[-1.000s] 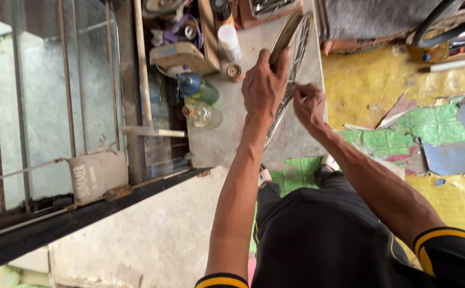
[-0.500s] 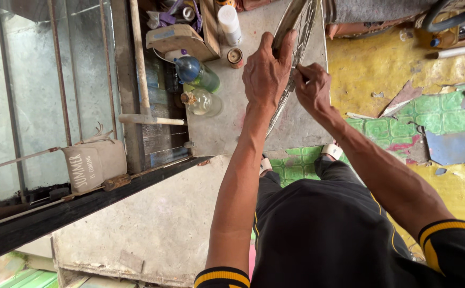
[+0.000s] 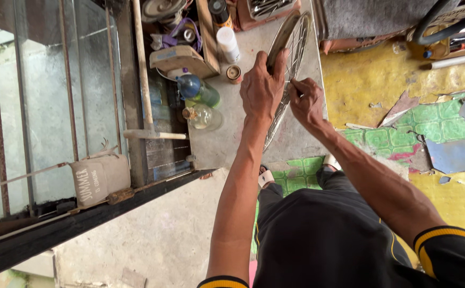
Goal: The person works on a bicycle wheel laid on a workbench, holding the rim with one hand while manipulating the hub and spokes with the other, at one point using a small hand tool on the wheel. They rotate and reposition the wheel on the bench as they continue working around it.
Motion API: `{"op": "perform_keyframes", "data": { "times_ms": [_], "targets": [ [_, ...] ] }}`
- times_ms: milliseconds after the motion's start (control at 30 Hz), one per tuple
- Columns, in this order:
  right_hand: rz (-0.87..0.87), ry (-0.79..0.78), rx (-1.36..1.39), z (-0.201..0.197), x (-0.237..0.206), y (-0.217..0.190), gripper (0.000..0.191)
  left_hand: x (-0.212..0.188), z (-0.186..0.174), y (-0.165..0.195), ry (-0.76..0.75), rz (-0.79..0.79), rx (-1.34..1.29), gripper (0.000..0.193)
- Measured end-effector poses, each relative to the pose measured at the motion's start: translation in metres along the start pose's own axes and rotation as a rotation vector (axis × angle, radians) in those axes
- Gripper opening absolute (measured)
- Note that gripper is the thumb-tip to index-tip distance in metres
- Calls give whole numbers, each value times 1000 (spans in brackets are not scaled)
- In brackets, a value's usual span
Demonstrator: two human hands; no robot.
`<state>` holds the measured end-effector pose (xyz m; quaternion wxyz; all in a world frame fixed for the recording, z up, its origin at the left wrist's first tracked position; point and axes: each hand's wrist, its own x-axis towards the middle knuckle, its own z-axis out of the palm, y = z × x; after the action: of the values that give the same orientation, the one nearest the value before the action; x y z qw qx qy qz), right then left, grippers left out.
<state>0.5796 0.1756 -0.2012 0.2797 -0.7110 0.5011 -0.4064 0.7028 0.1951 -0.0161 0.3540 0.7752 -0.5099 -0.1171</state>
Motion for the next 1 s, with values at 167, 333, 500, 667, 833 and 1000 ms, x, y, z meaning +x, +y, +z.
{"op": "perform_keyframes", "data": {
  "times_ms": [167,333,500,667,833,1000],
  "targets": [
    [35,-12,-12,1,-2,-1,18,-1,0,1,-11,-7,25,48],
    [46,20,-11,5,-2,3,18,0,-1,0,-7,-13,14,49],
    [12,42,12,9,-3,6,18,1,0,-1,-26,-21,47,49],
    [14,114,20,15,-8,9,15,1,-1,-2,-14,1,11,49],
    [12,10,31,9,-13,4,16,2,-4,-1,-35,-9,22,49],
    [-2,53,27,1,-12,-12,17,1,-3,1,-45,-19,26,51]
  ]
}}
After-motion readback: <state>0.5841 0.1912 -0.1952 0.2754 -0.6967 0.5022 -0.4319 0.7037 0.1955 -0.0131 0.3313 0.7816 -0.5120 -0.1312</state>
